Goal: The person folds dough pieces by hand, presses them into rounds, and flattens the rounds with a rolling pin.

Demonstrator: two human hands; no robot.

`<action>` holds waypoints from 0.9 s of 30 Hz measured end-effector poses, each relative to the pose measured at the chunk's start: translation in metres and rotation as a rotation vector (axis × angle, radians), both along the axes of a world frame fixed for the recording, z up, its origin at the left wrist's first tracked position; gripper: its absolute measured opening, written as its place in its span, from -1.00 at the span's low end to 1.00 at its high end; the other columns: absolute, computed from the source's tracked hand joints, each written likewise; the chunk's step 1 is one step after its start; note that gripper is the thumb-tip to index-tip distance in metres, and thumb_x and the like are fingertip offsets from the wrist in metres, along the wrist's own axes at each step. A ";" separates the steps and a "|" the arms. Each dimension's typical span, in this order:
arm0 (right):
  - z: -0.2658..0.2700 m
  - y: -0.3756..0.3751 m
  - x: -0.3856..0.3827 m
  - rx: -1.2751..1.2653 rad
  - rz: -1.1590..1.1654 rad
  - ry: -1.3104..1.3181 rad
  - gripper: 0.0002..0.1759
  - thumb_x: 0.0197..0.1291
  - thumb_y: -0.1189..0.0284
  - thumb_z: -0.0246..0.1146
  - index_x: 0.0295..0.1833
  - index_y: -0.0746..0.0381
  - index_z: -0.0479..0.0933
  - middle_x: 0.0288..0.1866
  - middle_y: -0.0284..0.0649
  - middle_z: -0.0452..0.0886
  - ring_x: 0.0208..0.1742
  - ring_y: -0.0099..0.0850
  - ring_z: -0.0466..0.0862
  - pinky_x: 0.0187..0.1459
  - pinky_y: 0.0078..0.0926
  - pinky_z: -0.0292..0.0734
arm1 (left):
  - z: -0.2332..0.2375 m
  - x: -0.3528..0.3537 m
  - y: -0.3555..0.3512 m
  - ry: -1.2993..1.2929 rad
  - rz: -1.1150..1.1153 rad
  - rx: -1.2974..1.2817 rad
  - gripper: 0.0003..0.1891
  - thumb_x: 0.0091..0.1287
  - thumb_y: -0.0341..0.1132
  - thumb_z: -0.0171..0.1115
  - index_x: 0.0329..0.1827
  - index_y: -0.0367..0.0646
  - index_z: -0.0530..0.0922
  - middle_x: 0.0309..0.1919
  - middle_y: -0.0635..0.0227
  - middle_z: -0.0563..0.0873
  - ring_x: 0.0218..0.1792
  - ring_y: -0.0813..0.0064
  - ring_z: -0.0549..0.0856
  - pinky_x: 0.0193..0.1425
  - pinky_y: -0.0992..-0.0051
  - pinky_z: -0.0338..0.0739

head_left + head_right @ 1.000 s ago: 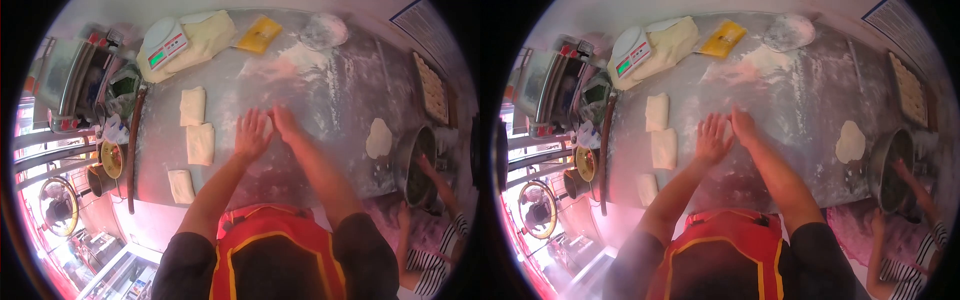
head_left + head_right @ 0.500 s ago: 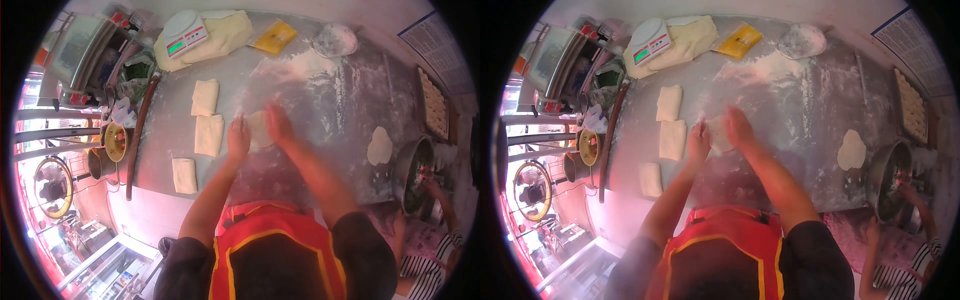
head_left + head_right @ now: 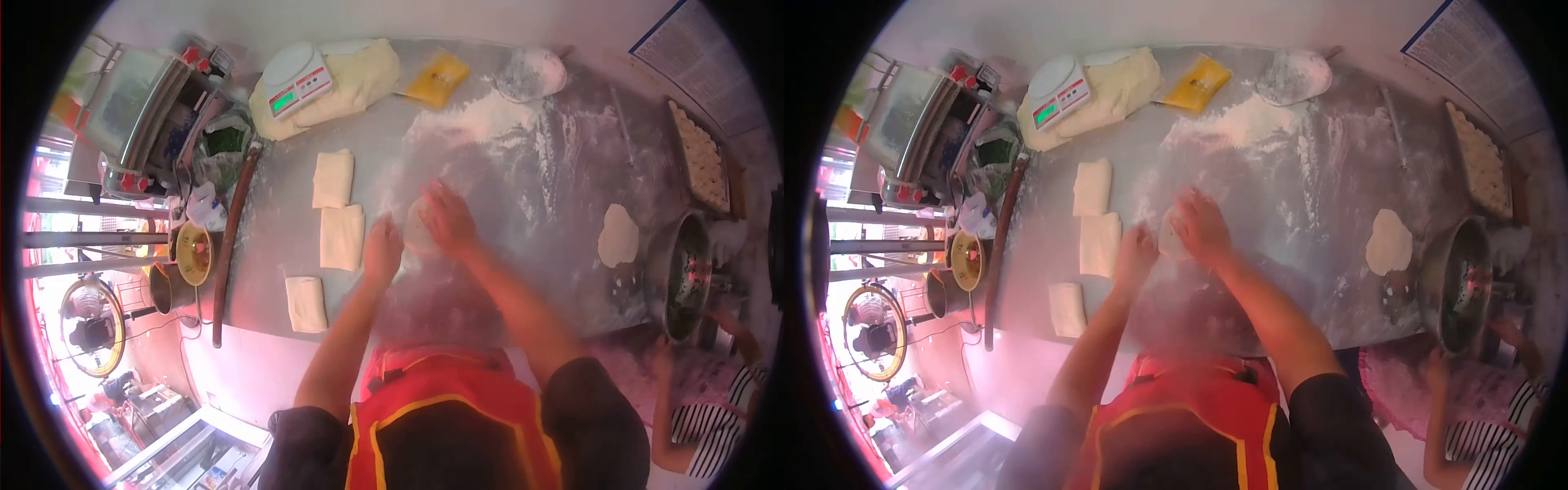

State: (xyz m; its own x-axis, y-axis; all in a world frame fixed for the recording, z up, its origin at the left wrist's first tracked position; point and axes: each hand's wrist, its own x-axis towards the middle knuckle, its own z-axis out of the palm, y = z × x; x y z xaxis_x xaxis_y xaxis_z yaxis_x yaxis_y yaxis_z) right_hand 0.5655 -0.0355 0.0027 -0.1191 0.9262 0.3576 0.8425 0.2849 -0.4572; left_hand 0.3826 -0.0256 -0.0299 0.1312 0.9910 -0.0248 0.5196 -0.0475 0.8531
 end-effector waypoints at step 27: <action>-0.003 -0.073 -0.014 -0.014 -0.011 0.044 -0.33 0.00 0.29 0.37 0.27 0.19 0.38 0.29 -0.07 0.39 0.35 -0.03 0.32 0.33 0.13 0.18 | 0.058 -0.072 -0.003 0.379 0.060 0.253 -0.57 0.36 -0.37 0.12 0.26 -0.35 0.40 0.11 -0.13 0.52 0.18 -0.02 0.48 0.30 0.12 0.32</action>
State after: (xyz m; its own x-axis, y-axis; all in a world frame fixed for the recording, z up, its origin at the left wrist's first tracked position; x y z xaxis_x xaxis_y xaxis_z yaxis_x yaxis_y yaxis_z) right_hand 0.5511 -0.1089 -0.0008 -0.0937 0.9323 0.3494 0.8247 0.2693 -0.4973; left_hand 0.3102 -0.0281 0.0283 0.1014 0.9778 0.1834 0.8011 -0.1896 0.5678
